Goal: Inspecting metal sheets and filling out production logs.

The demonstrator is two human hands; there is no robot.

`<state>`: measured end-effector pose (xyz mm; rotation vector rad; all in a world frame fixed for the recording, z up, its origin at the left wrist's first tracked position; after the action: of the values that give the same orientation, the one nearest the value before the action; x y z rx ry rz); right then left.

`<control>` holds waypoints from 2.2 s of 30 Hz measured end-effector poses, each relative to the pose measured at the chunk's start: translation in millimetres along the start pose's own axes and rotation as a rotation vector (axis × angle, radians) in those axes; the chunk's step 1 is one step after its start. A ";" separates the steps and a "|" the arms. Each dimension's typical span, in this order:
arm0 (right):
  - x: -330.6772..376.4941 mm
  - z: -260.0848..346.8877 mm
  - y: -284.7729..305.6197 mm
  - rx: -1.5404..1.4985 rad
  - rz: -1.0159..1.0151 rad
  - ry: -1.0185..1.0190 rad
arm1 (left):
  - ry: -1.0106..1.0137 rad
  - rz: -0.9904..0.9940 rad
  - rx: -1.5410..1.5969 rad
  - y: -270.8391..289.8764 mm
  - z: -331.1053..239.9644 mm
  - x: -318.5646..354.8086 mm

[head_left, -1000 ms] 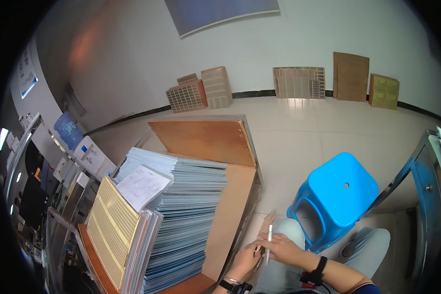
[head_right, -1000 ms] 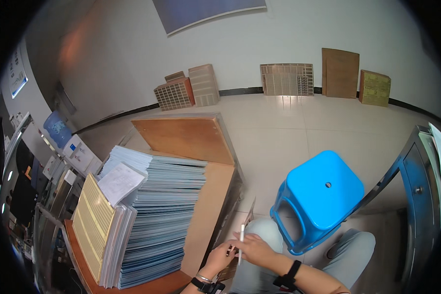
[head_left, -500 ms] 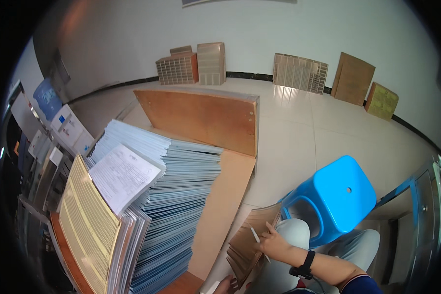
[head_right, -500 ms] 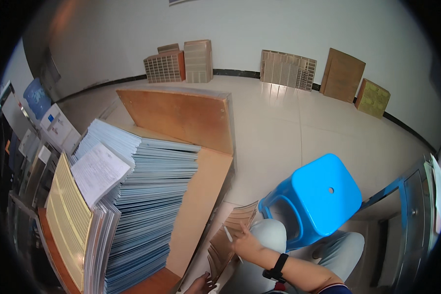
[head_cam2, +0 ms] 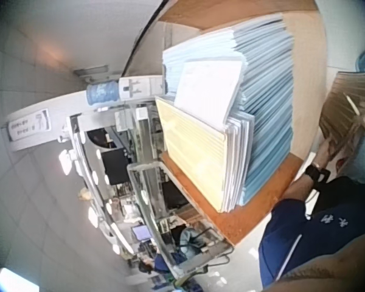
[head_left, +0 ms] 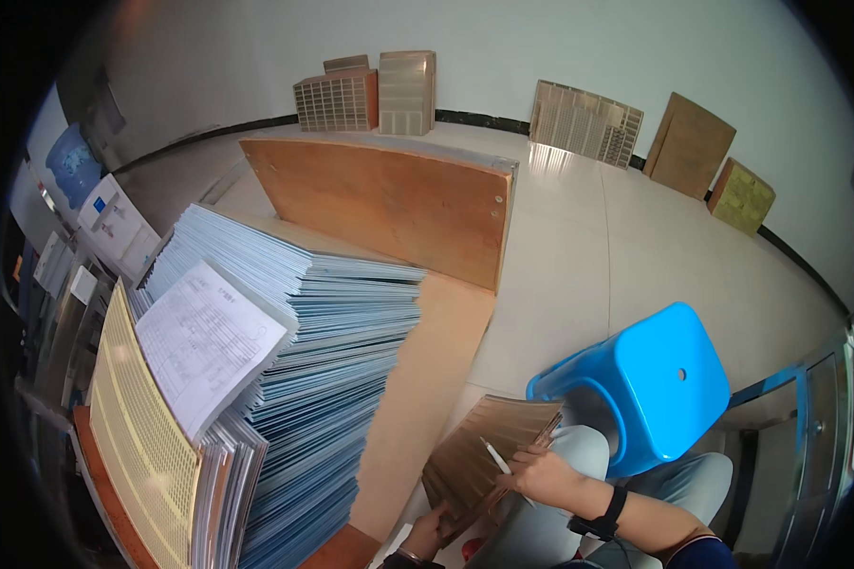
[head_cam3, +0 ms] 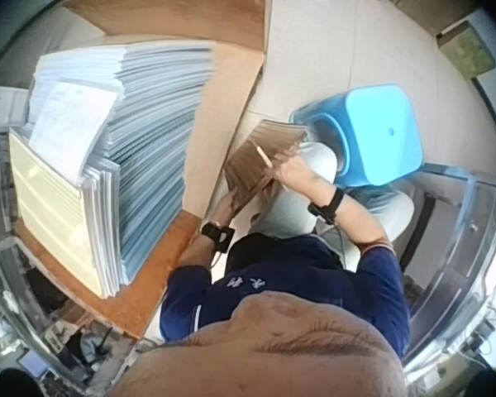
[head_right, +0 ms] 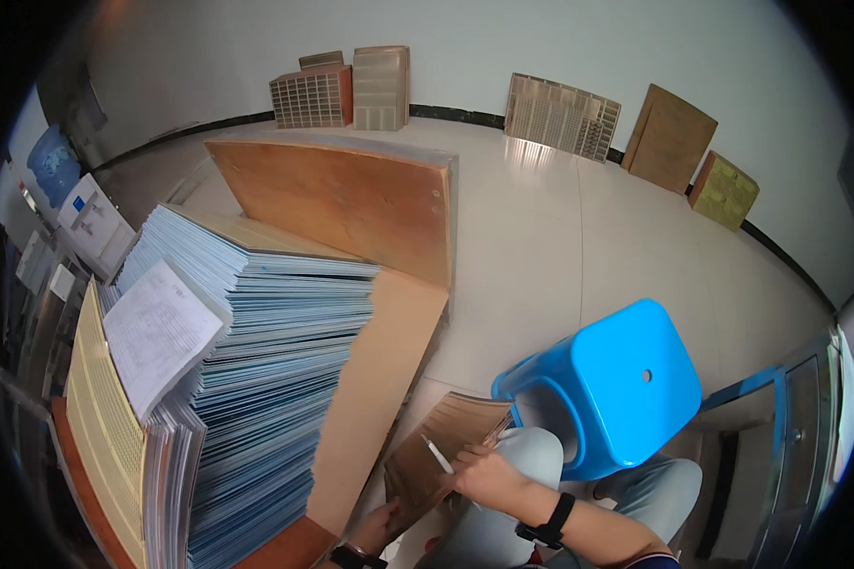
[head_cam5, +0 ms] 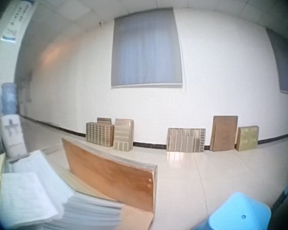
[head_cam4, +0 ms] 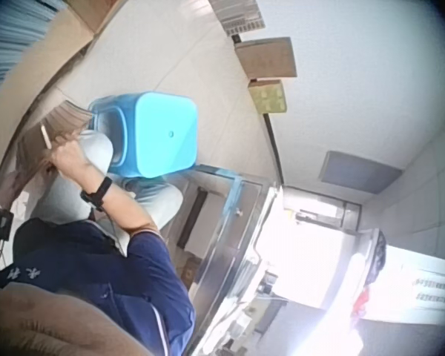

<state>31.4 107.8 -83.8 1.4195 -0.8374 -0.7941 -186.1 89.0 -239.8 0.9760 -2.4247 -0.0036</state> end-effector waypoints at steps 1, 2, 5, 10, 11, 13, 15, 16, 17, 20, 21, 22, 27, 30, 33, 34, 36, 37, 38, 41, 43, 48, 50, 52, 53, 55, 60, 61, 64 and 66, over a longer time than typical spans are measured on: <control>0.5 1.9 7.7 -0.028 -0.066 0.014 | 0.009 0.000 0.004 -0.9 4.2 0.1; 0.7 2.6 7.5 -0.035 -0.061 0.018 | 0.200 -0.009 0.560 -4.5 19.3 -0.9; 0.5 -2.2 5.7 -0.046 -0.062 0.029 | 0.290 0.014 1.007 -10.3 12.2 -3.4; -8.6 -10.0 3.1 -0.064 -0.140 -0.004 | 0.454 -0.074 1.453 -12.5 15.1 -29.9; -12.2 -9.3 1.4 -0.067 -0.141 -0.006 | 0.529 -0.135 1.413 -11.6 18.4 -34.6; -21.1 -11.9 1.3 -0.012 -0.244 -0.083 | 0.606 -0.189 1.365 -7.2 -1.2 -46.2; -26.3 -13.2 -3.8 0.014 -0.273 -0.116 | 0.534 -0.131 1.449 -5.6 -49.9 -55.2; -27.1 -14.2 -6.1 0.041 -0.301 -0.140 | 0.536 -0.131 1.445 -8.5 -65.6 -55.1; -25.1 -16.0 -10.9 0.040 -0.301 -0.146 | 0.387 -0.104 1.283 -8.4 -84.1 -57.4; -19.0 -19.7 -45.0 -0.028 0.147 -0.102 | 0.355 -0.101 1.251 -17.3 -65.9 -71.3; -17.6 -19.8 -47.3 -0.072 0.139 -0.090 | 0.476 -0.123 1.382 -22.6 -59.0 -73.2; -16.5 -19.9 -47.8 -0.115 0.130 -0.079 | 0.480 -0.113 1.379 -24.9 -56.0 -72.1; -19.8 -13.9 -17.4 -0.082 0.123 0.041 | 0.238 -0.135 1.002 -19.8 -59.7 -42.6; -22.2 0.1 -17.3 -0.136 0.095 0.062 | 0.066 -0.050 0.496 -16.1 -66.2 -35.2; -26.4 8.1 -19.6 -0.125 -0.007 0.038 | -0.044 0.162 0.796 -13.9 -16.3 -45.9; -27.7 8.5 -17.7 -0.104 -0.048 0.013 | -0.201 0.260 1.346 -9.5 -1.3 -47.9; -36.1 1.8 -9.7 -0.014 -0.124 -0.028 | 0.104 0.140 1.650 -1.7 -27.6 -59.3; -39.7 -0.7 -2.3 0.076 -0.206 -0.065 | 0.426 -0.001 1.922 -0.9 -31.6 -58.8; -42.5 -2.2 -7.2 0.076 -0.211 -0.066 | 0.392 0.177 2.062 2.0 -24.2 -65.1; -49.0 -12.2 -23.8 -0.006 -0.199 -0.151 | 0.373 -0.283 1.814 13.8 -54.9 -73.7; -53.9 -13.7 -21.0 -0.056 -0.135 -0.181 | 0.317 -0.058 2.025 11.0 -40.8 -76.5; -45.8 -11.7 -25.9 -0.029 -0.100 -0.214 | 0.226 0.065 2.048 0.3 -40.5 -72.2; -35.1 -15.2 -17.4 -0.013 -0.168 -0.240 | 0.407 -0.001 2.098 -8.5 -22.1 -72.3; -22.5 -30.4 -3.4 -0.066 -0.190 -0.341 | 0.384 -0.016 2.106 -13.1 -8.1 -72.7; -16.2 -38.4 -1.8 -0.067 -0.188 -0.341 | 0.361 -0.032 2.111 -14.1 -2.5 -73.1; 0.7 -65.0 -1.9 -0.242 -0.217 -0.572 | 0.381 -0.066 2.126 -13.9 0.7 -70.2; 36.0 -122.5 -25.6 -0.802 -0.386 -0.848 | 0.420 -0.076 2.162 -12.6 3.9 -71.9; 43.6 -130.8 -39.7 -1.131 -0.400 -0.951 | 0.426 -0.052 2.172 -12.5 -2.8 -73.5; 41.2 -136.7 -52.5 -1.329 -0.410 -0.976 | 0.398 0.006 2.140 -11.0 -15.2 -72.5; 34.9 -136.7 -54.8 -1.432 -0.411 -0.951 | 0.366 0.046 2.099 -9.4 -21.6 -70.7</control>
<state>168.6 145.6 -135.3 -0.1655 -0.3722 -1.9115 -127.2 131.8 -255.9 1.2419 -1.3054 2.6942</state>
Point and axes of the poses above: each hand's wrist, its own x-axis away from the middle knuckle, its own y-axis out of the back of the hand, z = x × y, the point moved 5 cm from there along -x, towards the middle knuckle, and after that the axes turned 10 degrees about x, right-handed, at the moved point
